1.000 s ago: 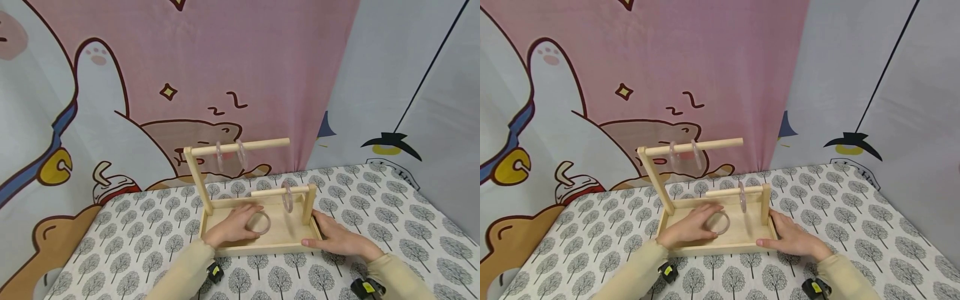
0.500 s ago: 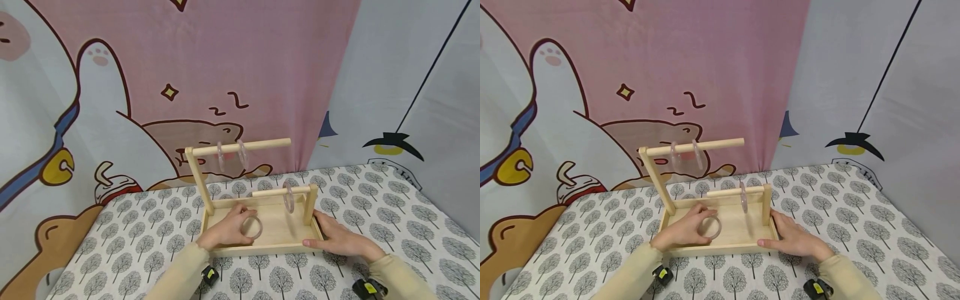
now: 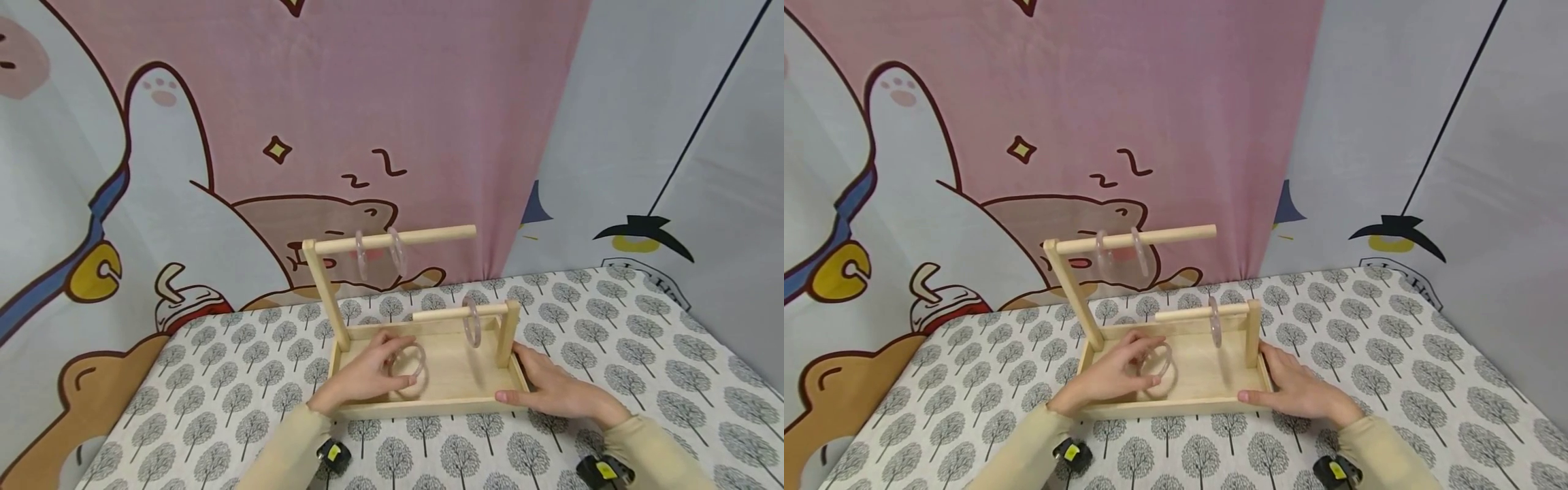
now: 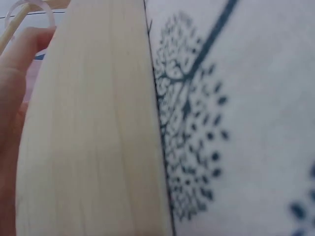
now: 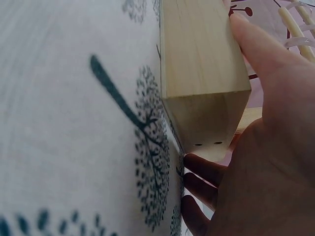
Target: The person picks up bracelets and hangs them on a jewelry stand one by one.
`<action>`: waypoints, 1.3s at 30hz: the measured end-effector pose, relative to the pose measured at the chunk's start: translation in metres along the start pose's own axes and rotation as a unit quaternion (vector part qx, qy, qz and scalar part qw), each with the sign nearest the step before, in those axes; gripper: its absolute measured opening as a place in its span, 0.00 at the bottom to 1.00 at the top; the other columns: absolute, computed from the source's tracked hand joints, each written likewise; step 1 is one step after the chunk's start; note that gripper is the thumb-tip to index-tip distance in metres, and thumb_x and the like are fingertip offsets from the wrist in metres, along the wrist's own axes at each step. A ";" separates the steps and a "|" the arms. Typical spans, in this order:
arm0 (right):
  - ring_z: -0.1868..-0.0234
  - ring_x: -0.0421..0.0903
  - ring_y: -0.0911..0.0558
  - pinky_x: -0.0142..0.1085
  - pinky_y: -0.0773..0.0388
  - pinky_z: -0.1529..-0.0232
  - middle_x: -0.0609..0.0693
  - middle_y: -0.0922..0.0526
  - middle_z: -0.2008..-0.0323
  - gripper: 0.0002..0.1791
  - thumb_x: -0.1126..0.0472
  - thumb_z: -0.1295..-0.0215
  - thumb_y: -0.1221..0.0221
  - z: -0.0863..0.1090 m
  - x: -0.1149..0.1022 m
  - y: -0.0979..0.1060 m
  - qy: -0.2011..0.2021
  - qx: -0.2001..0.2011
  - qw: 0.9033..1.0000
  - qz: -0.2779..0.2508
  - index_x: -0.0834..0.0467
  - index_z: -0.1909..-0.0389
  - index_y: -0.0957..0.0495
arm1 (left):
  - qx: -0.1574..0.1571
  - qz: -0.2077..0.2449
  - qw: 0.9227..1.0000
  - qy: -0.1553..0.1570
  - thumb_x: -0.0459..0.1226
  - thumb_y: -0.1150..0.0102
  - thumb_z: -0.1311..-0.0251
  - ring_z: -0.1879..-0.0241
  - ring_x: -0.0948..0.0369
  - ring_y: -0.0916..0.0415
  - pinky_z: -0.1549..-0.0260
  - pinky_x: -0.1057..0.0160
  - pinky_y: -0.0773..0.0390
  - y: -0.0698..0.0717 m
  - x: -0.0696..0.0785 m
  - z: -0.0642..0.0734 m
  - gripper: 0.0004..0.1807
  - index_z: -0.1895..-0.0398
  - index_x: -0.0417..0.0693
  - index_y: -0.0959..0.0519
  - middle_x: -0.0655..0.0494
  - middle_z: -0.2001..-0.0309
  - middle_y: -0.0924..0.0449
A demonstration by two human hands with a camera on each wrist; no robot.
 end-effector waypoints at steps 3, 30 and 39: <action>0.35 0.75 0.44 0.69 0.44 0.40 0.78 0.46 0.34 0.54 0.44 0.42 0.35 0.001 -0.009 0.004 0.003 -0.001 1.000 0.000 0.76 0.31 0.53 | 0.012 0.024 1.000 0.002 0.43 0.34 0.43 0.50 0.50 0.28 0.52 0.62 0.22 0.001 0.001 0.002 0.39 0.31 0.38 0.36 0.44 0.41 0.35; 0.35 0.74 0.44 0.70 0.45 0.40 0.77 0.46 0.34 0.54 0.44 0.41 0.37 0.002 -0.010 0.003 0.009 -0.001 1.000 0.010 0.76 0.30 0.53 | 0.117 0.139 0.983 -0.021 0.37 0.32 0.45 0.49 0.48 0.26 0.44 0.60 0.26 0.017 0.014 0.008 0.38 0.32 0.34 0.36 0.40 0.46 0.30; 0.35 0.73 0.42 0.69 0.43 0.41 0.76 0.44 0.33 0.53 0.45 0.40 0.37 0.000 -0.005 -0.001 0.037 0.007 0.999 0.007 0.75 0.30 0.53 | 0.154 0.160 0.975 -0.034 0.34 0.29 0.49 0.49 0.50 0.25 0.47 0.61 0.24 0.023 0.021 0.002 0.38 0.34 0.39 0.34 0.45 0.46 0.29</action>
Point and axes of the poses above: each hand's wrist, its own z-axis away from the middle knuckle, its own y-axis out of the back of the hand, x = y × z, the point moved 2 cm from there along -z, towards the middle knuckle
